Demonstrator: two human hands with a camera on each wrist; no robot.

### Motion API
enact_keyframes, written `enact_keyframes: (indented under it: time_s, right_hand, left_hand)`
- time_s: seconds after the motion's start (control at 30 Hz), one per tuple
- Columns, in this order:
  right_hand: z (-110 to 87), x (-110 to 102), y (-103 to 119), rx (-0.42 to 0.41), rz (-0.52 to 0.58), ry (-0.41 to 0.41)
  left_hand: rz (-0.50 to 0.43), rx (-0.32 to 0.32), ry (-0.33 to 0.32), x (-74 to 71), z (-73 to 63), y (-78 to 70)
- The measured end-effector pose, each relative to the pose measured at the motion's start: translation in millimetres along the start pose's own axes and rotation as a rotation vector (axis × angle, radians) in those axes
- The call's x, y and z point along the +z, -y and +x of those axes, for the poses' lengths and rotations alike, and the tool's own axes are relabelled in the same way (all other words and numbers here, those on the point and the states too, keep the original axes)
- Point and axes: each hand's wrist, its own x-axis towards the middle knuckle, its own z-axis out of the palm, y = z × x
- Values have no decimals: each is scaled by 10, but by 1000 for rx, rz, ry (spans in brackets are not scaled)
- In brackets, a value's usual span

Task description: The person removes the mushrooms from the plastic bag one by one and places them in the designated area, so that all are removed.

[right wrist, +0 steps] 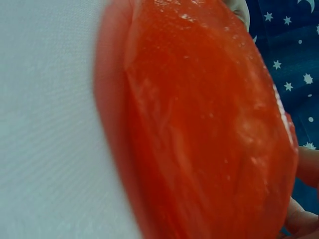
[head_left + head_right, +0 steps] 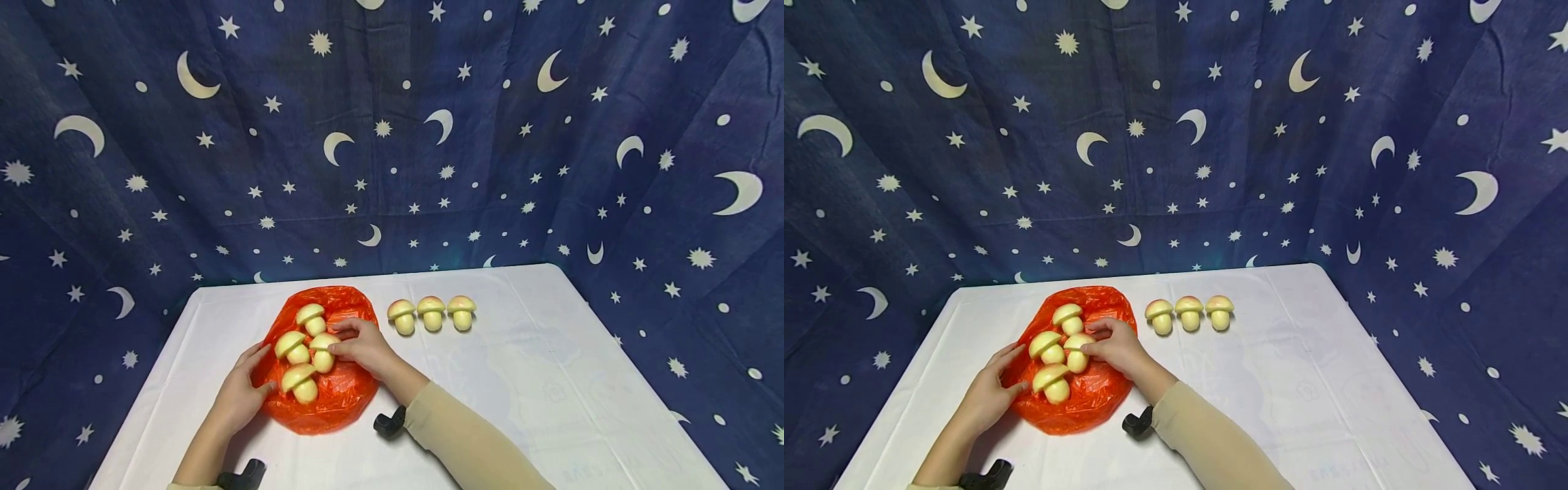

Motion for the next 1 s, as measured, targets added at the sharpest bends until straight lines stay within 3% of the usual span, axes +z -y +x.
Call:
enact_keyframes:
  time_s: [0.3, 1.0]
  right_hand:
    - [-87, -54, 39, -20, -23, 11]
    - [-232, -174, 139, -58, -74, 55]
  left_hand:
    - [1, -21, 20, -3, 12, -6]
    - [-7, -6, 3, 5, -2, 1]
